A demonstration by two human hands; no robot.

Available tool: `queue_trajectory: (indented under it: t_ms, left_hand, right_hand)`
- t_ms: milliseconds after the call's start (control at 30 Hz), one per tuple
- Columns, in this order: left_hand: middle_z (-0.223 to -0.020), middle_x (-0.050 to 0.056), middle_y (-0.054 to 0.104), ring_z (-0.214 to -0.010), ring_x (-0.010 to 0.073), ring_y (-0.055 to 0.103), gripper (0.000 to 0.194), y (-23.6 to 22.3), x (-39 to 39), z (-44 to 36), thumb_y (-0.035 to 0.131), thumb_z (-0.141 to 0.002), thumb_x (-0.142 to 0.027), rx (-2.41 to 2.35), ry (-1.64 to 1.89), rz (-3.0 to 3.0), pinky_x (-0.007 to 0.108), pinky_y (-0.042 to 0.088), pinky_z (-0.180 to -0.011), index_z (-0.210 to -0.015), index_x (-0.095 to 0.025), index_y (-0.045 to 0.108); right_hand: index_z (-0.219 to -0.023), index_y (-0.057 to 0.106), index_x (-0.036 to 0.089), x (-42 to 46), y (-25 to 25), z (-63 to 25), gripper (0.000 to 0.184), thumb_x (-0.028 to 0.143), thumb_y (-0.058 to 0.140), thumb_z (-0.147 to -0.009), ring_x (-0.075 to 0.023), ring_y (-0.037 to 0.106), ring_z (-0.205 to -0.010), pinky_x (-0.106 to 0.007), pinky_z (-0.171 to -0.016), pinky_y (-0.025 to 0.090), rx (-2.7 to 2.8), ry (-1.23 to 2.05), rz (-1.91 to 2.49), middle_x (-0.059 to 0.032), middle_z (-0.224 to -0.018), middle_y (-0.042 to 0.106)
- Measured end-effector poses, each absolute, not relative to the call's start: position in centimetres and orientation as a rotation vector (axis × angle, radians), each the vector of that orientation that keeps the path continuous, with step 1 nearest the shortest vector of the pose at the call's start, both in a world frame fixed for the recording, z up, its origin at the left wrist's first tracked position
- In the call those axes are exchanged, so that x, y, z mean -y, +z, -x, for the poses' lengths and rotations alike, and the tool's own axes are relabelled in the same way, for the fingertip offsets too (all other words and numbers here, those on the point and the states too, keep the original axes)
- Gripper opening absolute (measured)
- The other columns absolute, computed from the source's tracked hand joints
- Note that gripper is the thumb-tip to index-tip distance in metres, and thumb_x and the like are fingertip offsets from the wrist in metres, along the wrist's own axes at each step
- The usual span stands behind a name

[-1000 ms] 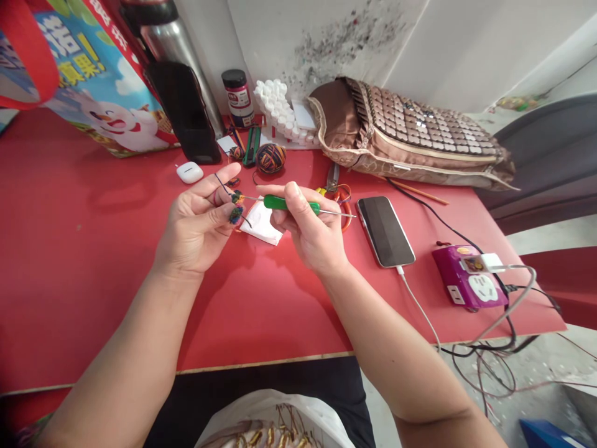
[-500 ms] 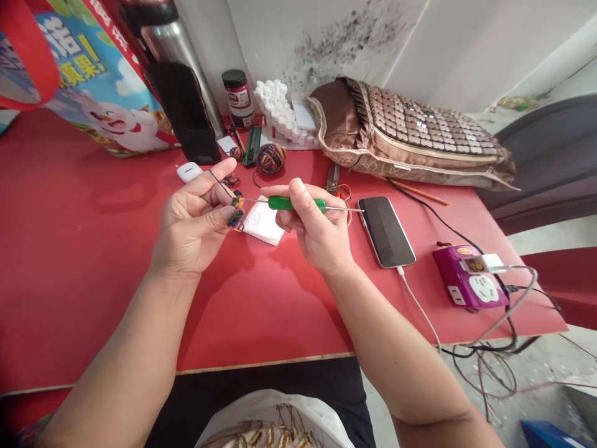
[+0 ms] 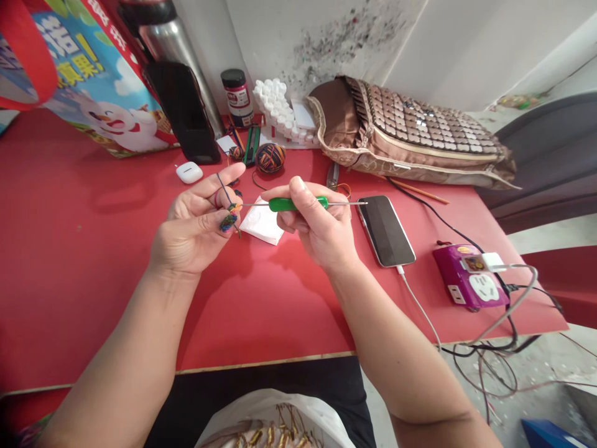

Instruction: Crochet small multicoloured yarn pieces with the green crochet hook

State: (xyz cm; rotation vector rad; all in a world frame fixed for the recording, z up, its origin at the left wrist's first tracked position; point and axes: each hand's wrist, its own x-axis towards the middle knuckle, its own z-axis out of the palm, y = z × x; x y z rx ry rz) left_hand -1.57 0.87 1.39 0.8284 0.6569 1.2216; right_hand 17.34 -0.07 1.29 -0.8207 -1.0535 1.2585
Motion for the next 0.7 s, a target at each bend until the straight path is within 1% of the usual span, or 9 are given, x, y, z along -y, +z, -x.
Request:
queue_trajectory:
  t_ms: [100,233,300,367,500,600,700]
  left_hand:
    - [-0.073,-0.001,0.069,-0.061,0.0108,0.059,0.049,1.2,-0.9,1.6,0.095,-0.068,-0.015,-0.621,1.166,-0.831,0.024,0.047,-0.055,-0.116,-0.017,0.084]
    - [-0.071,-0.002,0.064,-0.057,0.0099,0.054,0.049,1.2,-0.9,1.6,0.093,-0.067,-0.015,-0.609,1.128,-0.81,0.026,0.045,-0.053,-0.116,-0.018,0.085]
    - [-0.07,-0.002,0.064,-0.058,0.0101,0.055,0.052,1.2,-0.9,1.4,0.096,-0.066,-0.017,-0.617,1.121,-0.812,0.026,0.046,-0.054,-0.117,-0.018,0.085]
    - [-0.073,-0.001,0.067,-0.061,0.0113,0.059,0.054,1.1,-0.8,1.1,0.099,-0.065,-0.019,-0.645,1.136,-0.824,0.026,0.05,-0.057,-0.117,-0.019,0.085]
    - [-0.076,-0.002,0.071,-0.067,0.0135,0.066,0.055,0.7,-0.5,0.2,0.102,-0.064,-0.019,-0.741,1.236,-0.859,0.027,0.056,-0.064,-0.115,-0.026,0.085]
    - [-0.078,-0.003,0.073,-0.074,0.0154,0.071,0.053,0.2,-0.3,-0.4,0.101,-0.066,-0.017,-0.769,1.296,-0.891,0.029,0.061,-0.072,-0.115,-0.025,0.083]
    - [-0.079,-0.003,0.074,-0.077,0.0146,0.072,0.05,-0.1,-0.3,-0.8,0.1,-0.067,-0.015,-0.791,1.375,-0.921,0.028,0.062,-0.077,-0.113,-0.024,0.083]
  right_hand:
    - [-0.081,0.086,0.02,0.0,1.3,-17.5,0.054,0.071,0.075,-0.095,-0.0069,0.031,-0.047,-0.028,-0.048,0.033,1.048,1.299,0.832,0.0038,-0.054,0.046]
    - [-0.077,0.082,0.02,-0.2,1.0,-17.6,0.06,0.075,0.069,-0.097,-0.0064,0.026,-0.044,-0.028,-0.045,0.031,1.004,1.377,0.824,0.0058,-0.052,0.04]
    - [-0.076,0.081,0.02,-0.3,0.9,-17.4,0.063,0.076,0.065,-0.099,-0.0059,0.023,-0.043,-0.028,-0.044,0.032,0.971,1.427,0.797,0.0072,-0.051,0.036]
    - [-0.075,0.081,0.019,-0.3,0.8,-17.0,0.065,0.075,0.062,-0.102,-0.0056,0.021,-0.042,-0.027,-0.044,0.032,0.93,1.488,0.766,0.008,-0.05,0.034]
    - [-0.077,0.081,0.019,-0.1,0.4,-15.7,0.062,0.072,0.063,-0.103,-0.0054,0.019,-0.044,-0.026,-0.044,0.033,0.787,1.61,0.706,0.0074,-0.053,0.04]
    - [-0.085,0.084,0.02,0.0,-0.1,-15.0,0.056,0.069,0.065,-0.103,-0.0058,0.022,-0.045,-0.025,-0.046,0.037,0.681,1.646,0.683,0.007,-0.057,0.044]
    - [-0.089,0.084,0.02,0.0,-0.4,-14.8,0.054,0.068,0.064,-0.104,-0.0067,0.026,-0.047,-0.025,-0.048,0.039,0.669,1.615,0.698,0.0063,-0.06,0.045]
